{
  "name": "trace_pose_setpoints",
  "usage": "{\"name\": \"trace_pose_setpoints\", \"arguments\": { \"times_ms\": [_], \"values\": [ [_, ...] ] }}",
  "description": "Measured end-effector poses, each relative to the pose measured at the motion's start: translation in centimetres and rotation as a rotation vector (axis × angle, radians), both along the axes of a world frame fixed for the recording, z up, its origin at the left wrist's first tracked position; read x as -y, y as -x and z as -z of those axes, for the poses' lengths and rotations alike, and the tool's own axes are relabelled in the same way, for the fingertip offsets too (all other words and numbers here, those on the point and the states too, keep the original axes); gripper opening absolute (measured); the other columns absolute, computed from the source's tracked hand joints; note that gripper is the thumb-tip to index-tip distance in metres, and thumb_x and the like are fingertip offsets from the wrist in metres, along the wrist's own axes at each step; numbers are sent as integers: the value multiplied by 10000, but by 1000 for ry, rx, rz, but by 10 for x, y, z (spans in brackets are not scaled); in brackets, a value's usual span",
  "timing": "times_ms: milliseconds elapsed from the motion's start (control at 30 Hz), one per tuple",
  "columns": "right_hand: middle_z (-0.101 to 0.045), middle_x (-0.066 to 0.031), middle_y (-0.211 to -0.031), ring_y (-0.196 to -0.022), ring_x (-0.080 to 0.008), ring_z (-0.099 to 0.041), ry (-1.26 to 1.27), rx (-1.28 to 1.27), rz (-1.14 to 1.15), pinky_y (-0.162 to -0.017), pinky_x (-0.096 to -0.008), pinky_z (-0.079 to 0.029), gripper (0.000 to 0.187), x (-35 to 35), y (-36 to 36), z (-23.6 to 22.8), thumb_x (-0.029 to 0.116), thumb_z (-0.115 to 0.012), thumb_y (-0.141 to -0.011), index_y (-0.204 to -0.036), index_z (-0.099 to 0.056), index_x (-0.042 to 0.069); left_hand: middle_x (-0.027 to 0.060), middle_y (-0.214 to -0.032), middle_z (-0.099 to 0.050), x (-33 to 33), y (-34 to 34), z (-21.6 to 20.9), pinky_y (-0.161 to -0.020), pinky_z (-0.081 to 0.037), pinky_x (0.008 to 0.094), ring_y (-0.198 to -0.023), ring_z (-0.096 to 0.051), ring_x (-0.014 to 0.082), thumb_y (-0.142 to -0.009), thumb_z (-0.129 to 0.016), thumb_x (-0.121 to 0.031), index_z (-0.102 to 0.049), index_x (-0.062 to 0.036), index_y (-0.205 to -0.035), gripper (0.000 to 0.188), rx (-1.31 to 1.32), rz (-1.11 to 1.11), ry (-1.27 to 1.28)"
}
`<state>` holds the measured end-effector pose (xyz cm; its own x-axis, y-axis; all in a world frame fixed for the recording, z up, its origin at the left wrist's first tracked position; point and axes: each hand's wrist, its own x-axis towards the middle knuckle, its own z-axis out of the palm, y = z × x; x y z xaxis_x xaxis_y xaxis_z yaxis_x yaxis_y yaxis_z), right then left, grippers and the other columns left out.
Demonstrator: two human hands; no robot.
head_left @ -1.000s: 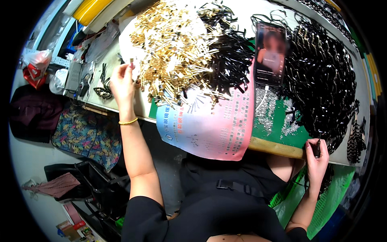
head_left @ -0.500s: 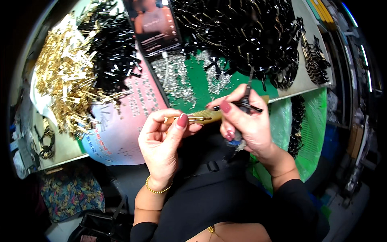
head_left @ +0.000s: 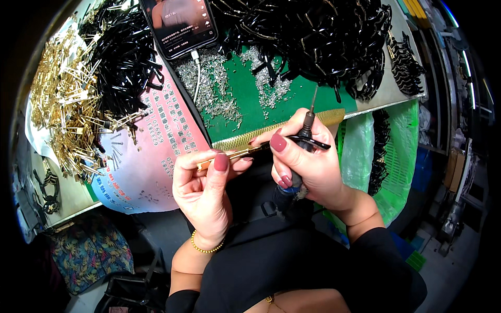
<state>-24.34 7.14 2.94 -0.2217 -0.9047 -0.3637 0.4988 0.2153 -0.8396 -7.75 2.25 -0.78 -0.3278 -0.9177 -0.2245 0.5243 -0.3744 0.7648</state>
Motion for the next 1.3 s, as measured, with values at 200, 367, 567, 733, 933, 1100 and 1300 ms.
{"name": "trace_pose_setpoints", "arguments": {
  "times_ms": [200, 367, 567, 733, 933, 1100, 1300],
  "values": [
    [-713, -104, -976, -613, -47, -581, 8, -127, -62, -537, -196, -475, 89, -5, 1, -6, 94, -671, -977, -996, -594, 53, 162, -992, -719, -10, 4, 1, -750, -629, 348, -835, -736, 241, -981, -629, -11, -593, 7, -1062, 91, -45, 20, 11],
    [-652, -99, -946, -801, -174, -646, 243, -801, -499, -682, -280, -525, 231, 1, 27, 3, 174, -741, -913, -1020, -646, -7, 123, -865, -711, 6, -13, 0, -635, -558, 314, -696, -706, 246, -901, -679, 1, -675, 28, -1038, 139, 683, 558, 855],
    [-540, -117, -965, -771, -300, -660, 31, -1551, -675, -619, -401, -526, 286, 2, 55, -30, 135, -656, -918, -1165, -524, 77, 143, -1098, -714, 7, -33, -6, -610, -561, 241, -716, -675, 111, -1053, -496, -47, -591, 63, -1140, 169, 541, 358, 289],
    [-530, -97, -935, -716, -255, -645, 34, -1744, -787, -514, -366, -506, 403, 8, 66, -27, 156, -681, -893, -1278, -564, 176, 189, -1254, -661, 13, -16, -5, -630, -582, 235, -716, -686, 118, -1064, -467, -50, -529, 60, -1216, 197, 476, 342, 252],
    [-539, -104, -929, -710, -249, -653, 49, -1711, -768, -503, -357, -499, 438, 3, 75, -19, 127, -671, -878, -1304, -610, 211, 230, -1344, -600, 19, -4, -2, -617, -584, 234, -686, -655, 112, -1089, -424, -111, -482, 28, -1254, 224, 515, 352, 290],
    [-522, -73, -901, -635, -255, -606, -3, -1651, -704, -553, -372, -514, 435, 7, 72, -15, 98, -658, -894, -1295, -629, 264, 198, -1298, -635, 20, 9, -8, -626, -574, 229, -688, -658, 104, -1070, -451, -58, -494, 40, -1243, 204, 495, 396, 223],
    [-520, -72, -880, -625, -252, -605, 31, -1632, -709, -547, -376, -512, 411, 9, 73, -14, 99, -659, -896, -1275, -636, 256, 226, -1289, -625, 22, -3, -8, -650, -570, 238, -691, -656, 111, -1083, -442, -98, -486, 33, -1230, 202, 495, 298, 204]
  ]
}}
